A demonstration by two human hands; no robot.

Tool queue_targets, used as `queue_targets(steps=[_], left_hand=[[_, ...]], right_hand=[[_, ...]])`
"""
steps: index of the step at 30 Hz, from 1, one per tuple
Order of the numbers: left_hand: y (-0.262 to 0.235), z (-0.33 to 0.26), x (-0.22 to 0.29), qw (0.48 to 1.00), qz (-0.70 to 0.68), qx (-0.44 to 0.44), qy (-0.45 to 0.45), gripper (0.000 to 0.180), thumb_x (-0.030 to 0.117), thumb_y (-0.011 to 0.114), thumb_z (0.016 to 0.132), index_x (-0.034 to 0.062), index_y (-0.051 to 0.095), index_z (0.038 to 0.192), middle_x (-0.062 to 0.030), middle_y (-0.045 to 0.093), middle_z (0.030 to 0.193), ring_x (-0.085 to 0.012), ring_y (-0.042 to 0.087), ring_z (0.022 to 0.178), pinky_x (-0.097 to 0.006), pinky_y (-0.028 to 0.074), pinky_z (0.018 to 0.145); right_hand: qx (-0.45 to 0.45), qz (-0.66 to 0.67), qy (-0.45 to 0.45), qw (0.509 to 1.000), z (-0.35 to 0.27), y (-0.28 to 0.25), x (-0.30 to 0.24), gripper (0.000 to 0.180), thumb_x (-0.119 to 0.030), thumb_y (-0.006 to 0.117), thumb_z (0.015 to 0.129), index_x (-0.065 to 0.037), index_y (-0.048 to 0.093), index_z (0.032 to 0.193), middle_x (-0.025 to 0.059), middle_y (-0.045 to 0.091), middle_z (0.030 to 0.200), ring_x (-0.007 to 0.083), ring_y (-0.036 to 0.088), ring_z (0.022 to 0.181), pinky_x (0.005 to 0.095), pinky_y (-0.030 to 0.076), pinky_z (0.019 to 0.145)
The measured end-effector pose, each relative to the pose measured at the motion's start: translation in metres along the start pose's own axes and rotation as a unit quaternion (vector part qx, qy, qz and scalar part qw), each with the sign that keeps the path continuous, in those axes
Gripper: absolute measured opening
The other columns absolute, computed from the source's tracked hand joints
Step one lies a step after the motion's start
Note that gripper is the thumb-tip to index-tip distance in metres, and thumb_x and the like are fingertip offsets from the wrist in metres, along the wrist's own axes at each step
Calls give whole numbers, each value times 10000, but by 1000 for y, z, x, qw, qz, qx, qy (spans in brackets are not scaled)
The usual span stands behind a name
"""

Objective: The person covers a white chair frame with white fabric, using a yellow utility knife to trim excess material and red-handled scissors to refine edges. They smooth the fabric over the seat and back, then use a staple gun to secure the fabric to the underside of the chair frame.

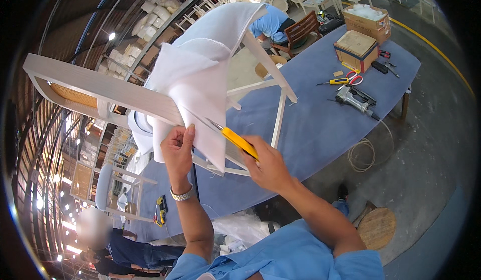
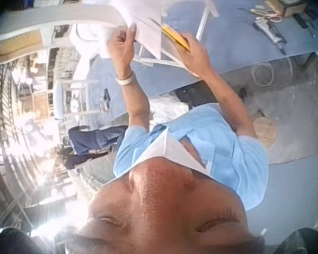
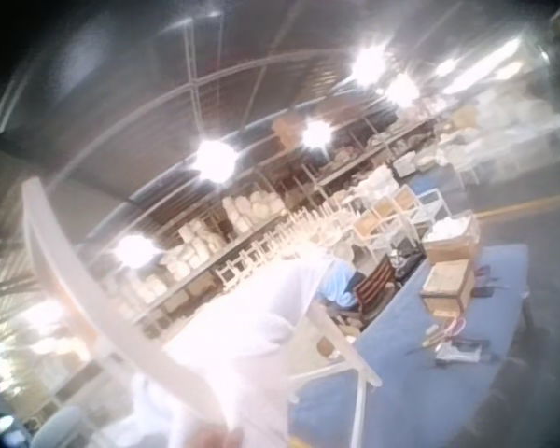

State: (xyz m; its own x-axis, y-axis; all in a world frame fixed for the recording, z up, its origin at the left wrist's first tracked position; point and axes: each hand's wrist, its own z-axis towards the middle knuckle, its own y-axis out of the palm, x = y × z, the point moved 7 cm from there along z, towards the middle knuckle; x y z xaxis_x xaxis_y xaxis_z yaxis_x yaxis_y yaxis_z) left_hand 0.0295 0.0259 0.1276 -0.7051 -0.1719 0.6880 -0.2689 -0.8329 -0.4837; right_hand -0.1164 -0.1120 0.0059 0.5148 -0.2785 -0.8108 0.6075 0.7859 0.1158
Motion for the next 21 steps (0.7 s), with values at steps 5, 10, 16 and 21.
queue_targets(steps=[5,10,16,21], left_hand=[[3,-1,3,1000,-6,-3,7,193,163,697,978,4,659,876,67,564,689,0,453,625,-174,354,557],[4,-1,2,1000,-15,-2,0,197,169,699,978,2,658,881,63,573,705,-3,463,634,-173,368,567],[5,0,2,1000,-5,-8,-3,196,167,696,981,-1,658,886,59,579,706,-4,472,638,-173,372,577],[2,0,3,1000,-4,-10,-2,197,166,700,977,-3,662,883,51,599,712,-2,476,634,-172,366,574]], right_hand=[[-11,-20,-64,998,41,19,-24,249,-94,617,962,-25,545,1190,197,661,981,344,676,839,370,527,739],[-21,-35,-51,998,46,26,-12,247,-103,608,963,-26,537,1187,211,655,989,378,670,853,392,529,746],[-29,-52,-46,997,36,23,-3,265,-108,605,962,-36,529,1205,211,657,996,381,670,858,404,527,746],[-74,-78,2,994,14,17,22,262,-117,600,971,-36,538,1211,208,662,1007,381,664,841,403,521,727]])
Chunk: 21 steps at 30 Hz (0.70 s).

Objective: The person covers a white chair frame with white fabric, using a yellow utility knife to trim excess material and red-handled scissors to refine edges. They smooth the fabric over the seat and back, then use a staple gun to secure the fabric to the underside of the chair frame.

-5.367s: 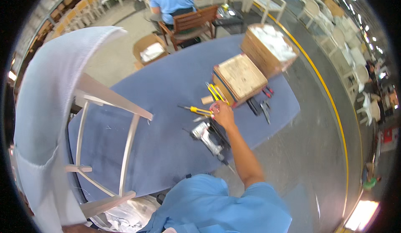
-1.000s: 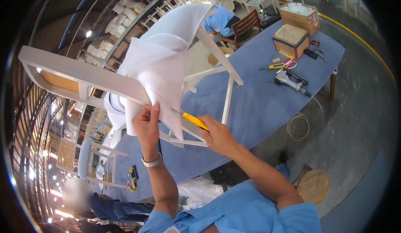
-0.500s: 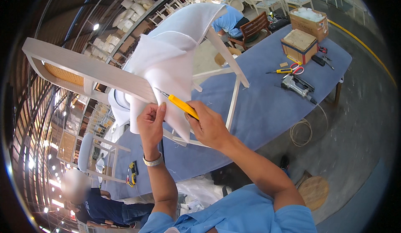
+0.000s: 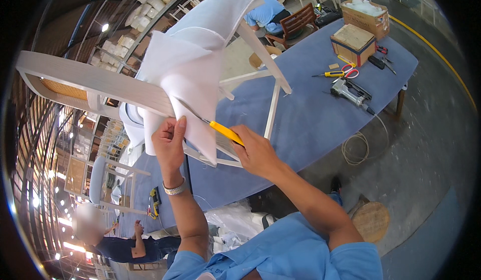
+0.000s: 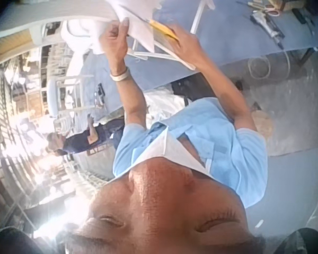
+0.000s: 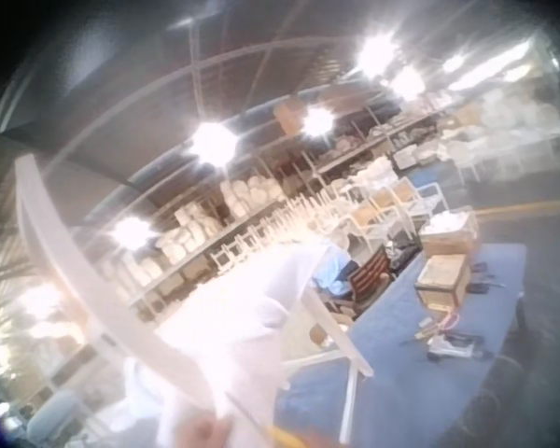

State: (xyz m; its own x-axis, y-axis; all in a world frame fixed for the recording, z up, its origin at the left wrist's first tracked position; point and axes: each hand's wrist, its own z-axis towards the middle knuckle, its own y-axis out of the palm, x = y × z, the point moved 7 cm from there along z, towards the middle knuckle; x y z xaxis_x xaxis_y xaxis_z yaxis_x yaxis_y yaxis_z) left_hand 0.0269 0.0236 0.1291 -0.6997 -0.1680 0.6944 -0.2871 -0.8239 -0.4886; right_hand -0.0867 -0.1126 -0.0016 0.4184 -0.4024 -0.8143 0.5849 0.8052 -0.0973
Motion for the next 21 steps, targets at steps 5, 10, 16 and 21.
queue_targets(steps=[5,10,16,21], left_hand=[[-1,1,-7,997,-67,-22,-11,219,198,707,972,2,663,886,34,628,725,-6,500,626,-172,392,577],[-5,1,-3,971,-220,-40,-89,255,265,712,960,29,649,887,-5,666,745,-35,562,601,-184,433,553],[-7,1,-16,963,-235,-62,-114,237,250,715,952,39,644,870,6,656,737,-35,549,591,-187,435,555],[-11,2,-24,962,-234,-78,-116,247,267,703,967,35,655,897,14,659,754,-27,551,613,-185,440,570]], right_hand=[[-44,15,59,997,-28,-1,19,220,-111,591,971,-45,549,1176,183,650,984,385,651,847,437,510,718],[-6,60,75,995,-56,2,29,240,-118,604,972,-34,543,1189,190,659,980,356,668,823,415,518,720],[39,108,8,993,-12,22,-8,390,-95,632,948,-52,451,1291,211,659,999,363,685,845,402,534,737],[58,96,-69,991,29,41,-36,439,-18,603,923,-44,414,1319,247,636,1128,443,654,1004,446,530,821]])
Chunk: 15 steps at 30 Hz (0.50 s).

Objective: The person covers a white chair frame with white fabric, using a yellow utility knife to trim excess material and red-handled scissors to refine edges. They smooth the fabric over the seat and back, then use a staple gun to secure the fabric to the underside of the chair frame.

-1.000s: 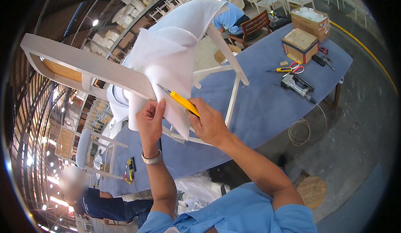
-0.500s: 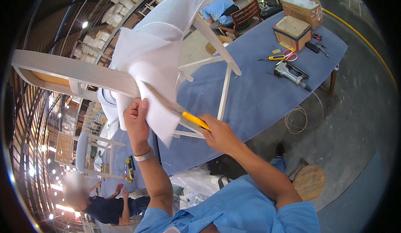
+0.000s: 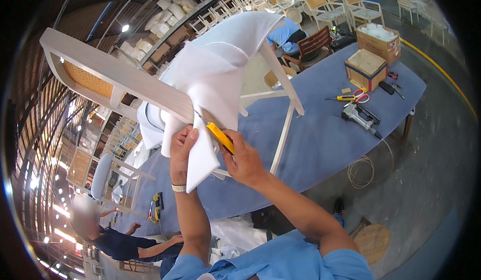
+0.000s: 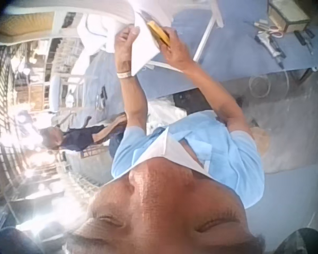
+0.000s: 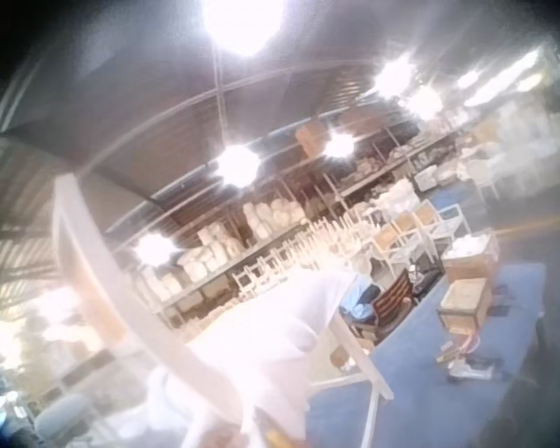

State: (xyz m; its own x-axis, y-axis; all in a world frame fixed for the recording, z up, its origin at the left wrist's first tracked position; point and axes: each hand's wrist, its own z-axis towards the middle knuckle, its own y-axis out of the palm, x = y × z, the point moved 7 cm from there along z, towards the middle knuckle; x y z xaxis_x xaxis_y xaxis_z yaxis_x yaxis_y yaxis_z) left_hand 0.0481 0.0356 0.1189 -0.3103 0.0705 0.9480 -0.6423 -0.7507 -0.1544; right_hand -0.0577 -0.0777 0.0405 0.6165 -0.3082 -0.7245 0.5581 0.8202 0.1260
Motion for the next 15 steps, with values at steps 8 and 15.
queue_targets(steps=[8,15], left_hand=[[2,1,-3,999,6,-30,23,255,268,685,984,18,672,935,15,670,767,-26,570,635,-185,454,589],[2,1,-4,999,-2,-37,29,238,244,690,982,6,684,963,5,689,792,-26,585,655,-185,468,611]], right_hand=[[25,-68,-32,997,13,-6,20,446,38,619,871,-12,452,1281,265,595,1184,470,564,1128,483,477,925],[35,-76,-45,995,13,-6,18,426,30,624,871,-14,467,1265,267,598,1169,470,575,1104,493,476,923]])
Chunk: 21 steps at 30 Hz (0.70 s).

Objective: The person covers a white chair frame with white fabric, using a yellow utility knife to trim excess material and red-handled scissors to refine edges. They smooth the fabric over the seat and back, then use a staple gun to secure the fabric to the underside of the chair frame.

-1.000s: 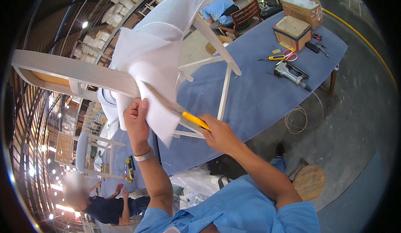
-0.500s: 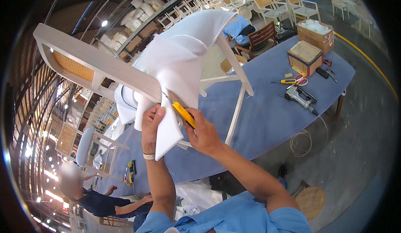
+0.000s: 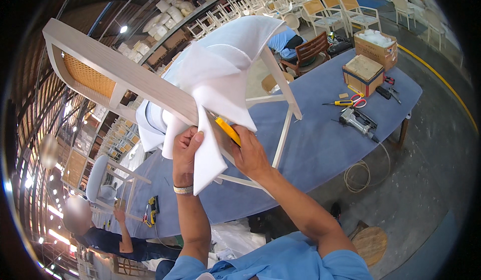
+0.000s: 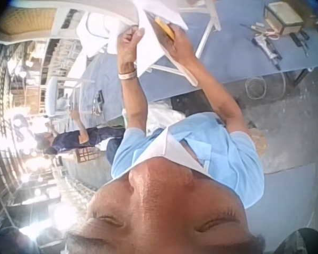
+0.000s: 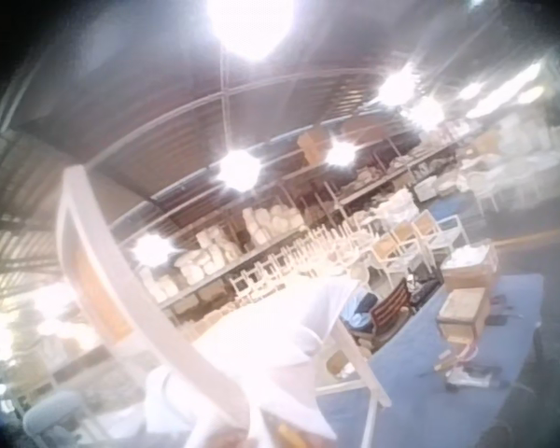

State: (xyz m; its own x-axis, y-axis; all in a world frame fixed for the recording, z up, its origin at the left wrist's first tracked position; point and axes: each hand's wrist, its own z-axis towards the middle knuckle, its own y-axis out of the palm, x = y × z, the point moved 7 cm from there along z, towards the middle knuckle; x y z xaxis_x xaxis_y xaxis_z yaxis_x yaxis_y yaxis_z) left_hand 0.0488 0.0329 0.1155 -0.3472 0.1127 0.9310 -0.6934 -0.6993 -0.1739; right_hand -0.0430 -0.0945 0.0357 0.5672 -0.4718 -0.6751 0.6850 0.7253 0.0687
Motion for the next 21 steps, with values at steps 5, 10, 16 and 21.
queue_targets(steps=[5,10,16,21], left_hand=[[-2,1,-1,1000,5,-10,6,230,231,688,983,2,684,968,3,693,801,-26,586,661,-187,470,616],[-5,4,-6,1000,1,-22,16,225,225,685,985,0,681,969,5,687,797,-25,578,659,-183,464,614],[-4,2,-7,999,-3,-26,19,222,218,684,985,-3,679,969,6,685,804,-23,577,672,-181,456,618],[-7,4,-10,999,-10,-33,15,216,213,680,987,-2,676,967,5,687,819,-24,578,692,-181,454,634]], right_hand=[[-4,-22,-11,1000,12,4,-4,451,60,612,848,-10,466,1268,267,603,1160,476,565,1113,501,474,915],[3,-31,-10,999,6,4,5,455,71,603,841,-8,467,1269,270,603,1156,481,562,1109,504,471,906],[14,-28,-44,999,22,9,-6,437,66,602,851,-3,469,1261,280,596,1150,490,564,1088,504,469,904],[25,-36,-75,996,20,7,-4,388,40,610,882,10,473,1244,294,589,1163,493,568,1069,487,473,891]])
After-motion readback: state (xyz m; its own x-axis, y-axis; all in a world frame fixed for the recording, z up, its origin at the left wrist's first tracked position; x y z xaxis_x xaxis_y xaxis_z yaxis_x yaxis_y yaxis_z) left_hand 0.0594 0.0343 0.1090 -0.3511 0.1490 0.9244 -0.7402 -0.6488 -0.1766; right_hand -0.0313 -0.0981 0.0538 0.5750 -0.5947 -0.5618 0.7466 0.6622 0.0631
